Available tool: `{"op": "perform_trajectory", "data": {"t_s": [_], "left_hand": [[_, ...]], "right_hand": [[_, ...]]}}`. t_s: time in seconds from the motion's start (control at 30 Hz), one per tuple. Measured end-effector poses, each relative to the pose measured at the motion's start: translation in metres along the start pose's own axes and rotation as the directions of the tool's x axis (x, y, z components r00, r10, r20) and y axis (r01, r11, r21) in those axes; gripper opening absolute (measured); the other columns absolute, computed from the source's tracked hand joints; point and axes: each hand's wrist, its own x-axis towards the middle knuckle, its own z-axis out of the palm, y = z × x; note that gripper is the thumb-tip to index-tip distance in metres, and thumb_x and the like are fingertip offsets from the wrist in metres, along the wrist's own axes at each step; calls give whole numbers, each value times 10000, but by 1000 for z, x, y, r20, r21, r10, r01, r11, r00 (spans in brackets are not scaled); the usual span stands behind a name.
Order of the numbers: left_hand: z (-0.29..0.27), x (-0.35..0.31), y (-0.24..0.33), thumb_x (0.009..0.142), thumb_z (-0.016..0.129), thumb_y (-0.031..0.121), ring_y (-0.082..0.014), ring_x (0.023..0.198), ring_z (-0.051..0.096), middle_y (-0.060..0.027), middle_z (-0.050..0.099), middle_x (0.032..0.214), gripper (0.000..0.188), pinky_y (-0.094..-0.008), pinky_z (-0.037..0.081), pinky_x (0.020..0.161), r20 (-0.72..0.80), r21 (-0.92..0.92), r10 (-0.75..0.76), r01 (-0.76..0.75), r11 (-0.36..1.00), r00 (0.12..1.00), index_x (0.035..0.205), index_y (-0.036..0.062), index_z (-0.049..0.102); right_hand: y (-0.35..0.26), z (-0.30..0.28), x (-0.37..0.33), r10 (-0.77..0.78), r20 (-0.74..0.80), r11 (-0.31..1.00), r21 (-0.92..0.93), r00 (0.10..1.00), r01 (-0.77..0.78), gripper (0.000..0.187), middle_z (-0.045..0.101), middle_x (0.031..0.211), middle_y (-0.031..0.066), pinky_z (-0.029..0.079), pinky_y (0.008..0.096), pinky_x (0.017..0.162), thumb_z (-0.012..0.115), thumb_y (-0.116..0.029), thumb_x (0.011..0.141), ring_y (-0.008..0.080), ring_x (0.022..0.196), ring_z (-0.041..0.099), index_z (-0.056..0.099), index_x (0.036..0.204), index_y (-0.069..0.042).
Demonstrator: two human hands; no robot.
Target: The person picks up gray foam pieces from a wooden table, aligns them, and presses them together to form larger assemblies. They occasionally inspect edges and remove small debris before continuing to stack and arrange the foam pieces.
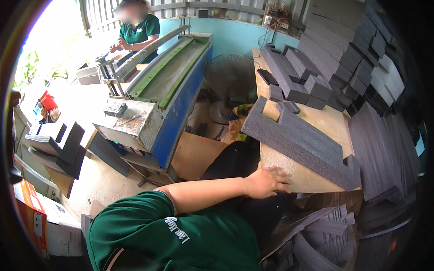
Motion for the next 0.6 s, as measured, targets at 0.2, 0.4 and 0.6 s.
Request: {"op": "perform_trajectory", "data": {"t_s": [0.2,0.4,0.6], "left_hand": [[3,-1,-5,949,699,278,-237,1556,375,15,495,1625,501,-506,249,1306,-9,-29,18,-19,999,1000,1445,297,630],[10,0,-5,926,715,288,-237,1549,387,12,522,1605,518,-510,255,1300,-48,-34,13,-14,999,999,1438,297,634],[12,0,-7,911,729,277,-253,1548,389,1,516,1607,537,-535,260,1294,-52,-32,34,-35,999,998,1438,284,627]], "right_hand": [[0,49,-18,37,184,996,70,982,-51,704,478,1584,225,452,553,1166,525,-461,1093,396,1394,535,430,1549,66],[-1,84,-25,22,317,986,148,948,-72,710,477,1585,225,452,549,1167,526,-466,1093,394,1395,535,427,1550,68],[-2,101,-26,37,360,979,172,932,-105,716,476,1586,225,452,545,1167,527,-470,1092,392,1395,535,424,1551,70]]}}
